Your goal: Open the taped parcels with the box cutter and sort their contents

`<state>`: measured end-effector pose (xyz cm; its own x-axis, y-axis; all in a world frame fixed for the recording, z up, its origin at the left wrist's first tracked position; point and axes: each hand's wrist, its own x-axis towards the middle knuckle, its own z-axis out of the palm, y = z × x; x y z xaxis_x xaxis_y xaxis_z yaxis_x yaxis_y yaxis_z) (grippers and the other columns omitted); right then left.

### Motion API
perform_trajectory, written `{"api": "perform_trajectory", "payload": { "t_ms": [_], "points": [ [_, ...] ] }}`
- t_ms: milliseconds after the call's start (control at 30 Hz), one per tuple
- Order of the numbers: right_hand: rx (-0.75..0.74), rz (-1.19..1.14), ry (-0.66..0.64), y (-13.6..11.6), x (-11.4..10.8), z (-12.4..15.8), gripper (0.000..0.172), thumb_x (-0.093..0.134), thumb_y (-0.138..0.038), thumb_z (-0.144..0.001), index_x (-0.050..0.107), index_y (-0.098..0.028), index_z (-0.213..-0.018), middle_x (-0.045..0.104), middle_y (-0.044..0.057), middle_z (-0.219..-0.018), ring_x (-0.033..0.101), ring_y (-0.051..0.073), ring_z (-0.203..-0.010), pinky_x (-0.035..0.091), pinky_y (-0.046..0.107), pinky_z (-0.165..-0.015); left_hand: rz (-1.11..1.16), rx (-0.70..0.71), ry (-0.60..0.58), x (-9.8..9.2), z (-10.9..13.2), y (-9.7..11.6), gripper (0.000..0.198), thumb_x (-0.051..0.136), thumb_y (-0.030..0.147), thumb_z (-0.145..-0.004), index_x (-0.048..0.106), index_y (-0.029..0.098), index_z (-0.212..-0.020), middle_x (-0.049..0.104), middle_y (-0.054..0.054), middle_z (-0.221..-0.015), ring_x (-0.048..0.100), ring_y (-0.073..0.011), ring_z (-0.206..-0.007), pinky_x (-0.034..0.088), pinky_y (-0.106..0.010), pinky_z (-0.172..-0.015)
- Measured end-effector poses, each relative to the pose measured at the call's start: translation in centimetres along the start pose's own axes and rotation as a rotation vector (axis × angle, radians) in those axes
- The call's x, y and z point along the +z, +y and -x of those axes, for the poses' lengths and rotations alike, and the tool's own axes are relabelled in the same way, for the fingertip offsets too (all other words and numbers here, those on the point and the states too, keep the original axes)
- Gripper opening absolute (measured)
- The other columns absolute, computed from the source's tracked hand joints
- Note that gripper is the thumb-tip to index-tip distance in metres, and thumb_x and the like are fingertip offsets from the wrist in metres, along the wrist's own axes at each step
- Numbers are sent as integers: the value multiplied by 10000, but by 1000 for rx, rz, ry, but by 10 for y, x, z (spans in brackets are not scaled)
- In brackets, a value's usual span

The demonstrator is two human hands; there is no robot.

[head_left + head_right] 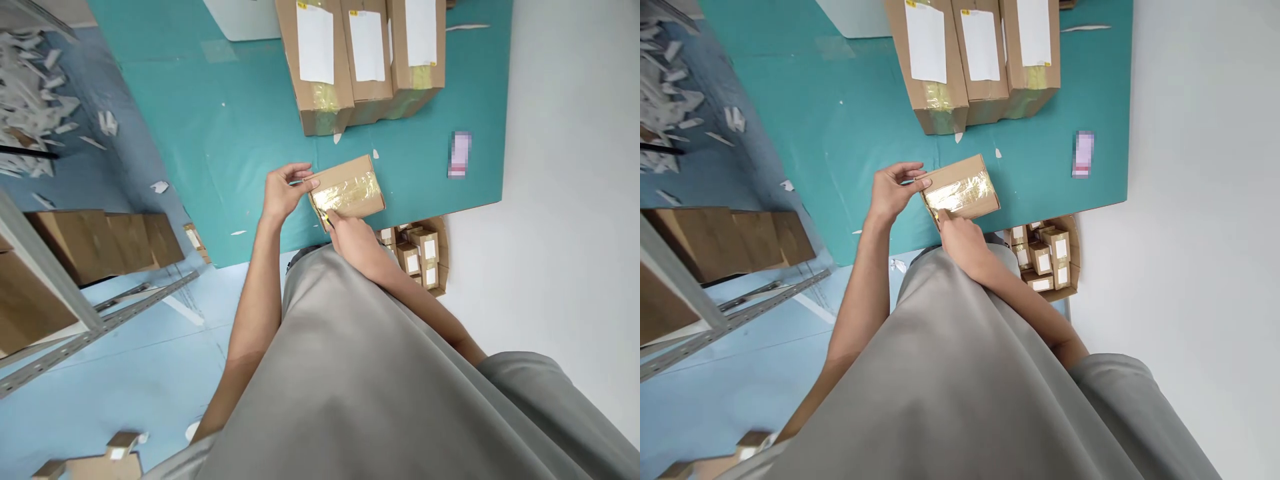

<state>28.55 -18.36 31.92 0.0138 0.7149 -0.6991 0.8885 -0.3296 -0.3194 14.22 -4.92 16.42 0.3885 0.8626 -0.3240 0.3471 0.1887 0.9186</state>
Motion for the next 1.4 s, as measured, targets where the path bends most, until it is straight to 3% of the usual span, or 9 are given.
{"api": "perform_trajectory", "payload": {
  "t_ms": [100,200,367,467,567,933,1100,1233,1400],
  "points": [
    [-45,-14,-38,19,0,24,513,482,-266,-1197,600,-213,-1693,876,173,-1226,828,343,-1100,595,400,-992,-22,13,41,2,8,6,578,918,547,-841,792,194,-1281,855,-145,-1235,804,-331,-1257,664,-500,-1118],
    [-27,-97,67,47,-2,38,578,429,-282,-1216,498,-264,-1790,869,132,-1278,818,318,-1132,592,385,-1022,-126,86,89,12,18,20,477,846,470,-920,795,231,-1330,816,-150,-1382,738,-352,-1396,557,-555,-1280],
    [93,-153,341,92,-10,35,622,376,-260,-1193,493,-226,-1803,779,181,-1448,778,343,-1223,603,445,-1074,-282,278,52,61,28,53,362,780,426,-1005,793,337,-1356,650,-95,-1683,410,-418,-1737,248,-688,-1460],
    [100,-140,383,106,-16,24,634,378,-252,-1178,494,-202,-1800,723,205,-1536,760,352,-1259,599,469,-1098,-324,331,-16,91,29,63,291,714,510,-1062,808,341,-1279,670,-77,-1670,421,-419,-1736,193,-720,-1467],
    [68,-128,374,109,-21,10,670,391,-252,-1170,426,-200,-1837,733,207,-1528,756,356,-1258,604,471,-1086,-312,325,-33,104,27,61,320,685,580,-1078,815,330,-1231,698,-93,-1637,462,-420,-1713,193,-715,-1465],
    [202,57,246,88,-32,-22,695,480,-418,-1200,392,-177,-1846,800,251,-1405,806,375,-1154,626,470,-1003,-220,300,-33,105,24,52,377,717,659,-1049,812,341,-1228,700,-73,-1657,440,-399,-1729,173,-656,-1483],
    [343,87,153,84,-34,-13,603,424,-201,-1191,495,-166,-1788,847,230,-1273,820,377,-1173,611,475,-1019,-252,294,-52,109,24,51,433,647,684,-1105,801,302,-1238,694,-47,-1680,428,-355,-1741,195,-630,-1469],
    [376,70,157,83,-34,0,572,382,-241,-1212,510,-115,-1756,853,243,-1246,816,379,-1166,599,471,-1025,-240,344,-83,112,23,49,384,702,663,-1070,815,351,-1264,721,-47,-1640,472,-373,-1716,192,-646,-1487],
    [434,72,74,82,-24,12,529,363,-263,-1220,565,-128,-1691,844,238,-1284,808,383,-1195,584,453,-1023,-344,421,-82,113,20,39,466,528,619,-1162,771,312,-1414,683,-93,-1683,455,-354,-1726,180,-640,-1490]
  ]
}}
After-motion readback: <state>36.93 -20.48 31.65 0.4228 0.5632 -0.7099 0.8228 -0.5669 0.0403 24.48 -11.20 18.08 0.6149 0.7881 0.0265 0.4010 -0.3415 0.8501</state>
